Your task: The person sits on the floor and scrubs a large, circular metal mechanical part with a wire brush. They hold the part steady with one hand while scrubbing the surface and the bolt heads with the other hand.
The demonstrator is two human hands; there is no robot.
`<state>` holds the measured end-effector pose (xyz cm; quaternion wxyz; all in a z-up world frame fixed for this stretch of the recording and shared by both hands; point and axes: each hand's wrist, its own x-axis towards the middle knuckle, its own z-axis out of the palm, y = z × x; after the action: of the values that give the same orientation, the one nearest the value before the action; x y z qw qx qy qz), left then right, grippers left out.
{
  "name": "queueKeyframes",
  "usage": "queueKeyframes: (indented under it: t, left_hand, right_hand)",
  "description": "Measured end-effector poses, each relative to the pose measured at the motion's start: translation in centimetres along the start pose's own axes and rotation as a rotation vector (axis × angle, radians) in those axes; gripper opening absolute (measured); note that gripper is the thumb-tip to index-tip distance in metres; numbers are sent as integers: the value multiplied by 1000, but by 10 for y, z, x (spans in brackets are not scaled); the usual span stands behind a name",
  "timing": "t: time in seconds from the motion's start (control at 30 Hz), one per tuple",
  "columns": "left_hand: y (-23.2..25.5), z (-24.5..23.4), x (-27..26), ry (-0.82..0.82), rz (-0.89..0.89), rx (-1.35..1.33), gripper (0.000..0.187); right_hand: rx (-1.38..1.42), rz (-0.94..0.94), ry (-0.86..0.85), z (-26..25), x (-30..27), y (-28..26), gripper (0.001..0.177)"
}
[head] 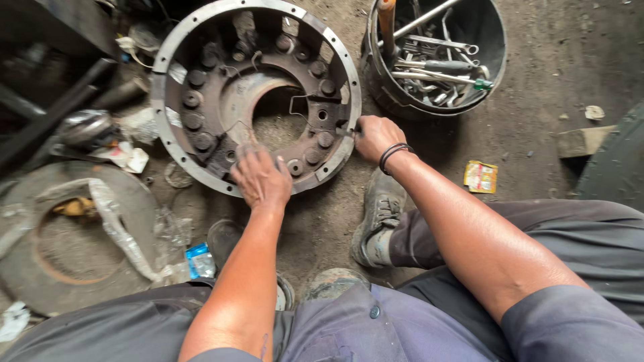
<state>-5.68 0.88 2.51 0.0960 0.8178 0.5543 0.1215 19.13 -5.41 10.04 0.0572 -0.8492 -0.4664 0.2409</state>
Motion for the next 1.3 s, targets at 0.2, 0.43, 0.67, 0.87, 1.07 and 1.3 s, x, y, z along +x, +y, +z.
queueKeyframes:
  t: [0.2,0.43,0.67,0.87,1.07,1.3]
  left_hand:
    - [17,11,-4,50,-301,-27,70]
    - [22,16,0,-10,-340,-11,61]
    - [21,12,-4,-70,-322,-41,61]
    - [20,13,-1,-41,-323,-15,62]
    - [23,15,0,-14,-349,-18,55]
    - [21,18,-6,35,-337,-33,58]
  right_hand:
    - [-287,-224,-21,-6,16,-23,30]
    - [-529,-245,-248,-16,72,-24,18]
    - [-237,-65,-505,9,40,-36,23]
    - [-231,-55,-400,-21,30,-45,31]
    - [-240,-118,-252,-21,51,-61,24]
    - [-345,-108,-316,4,29,-39,21]
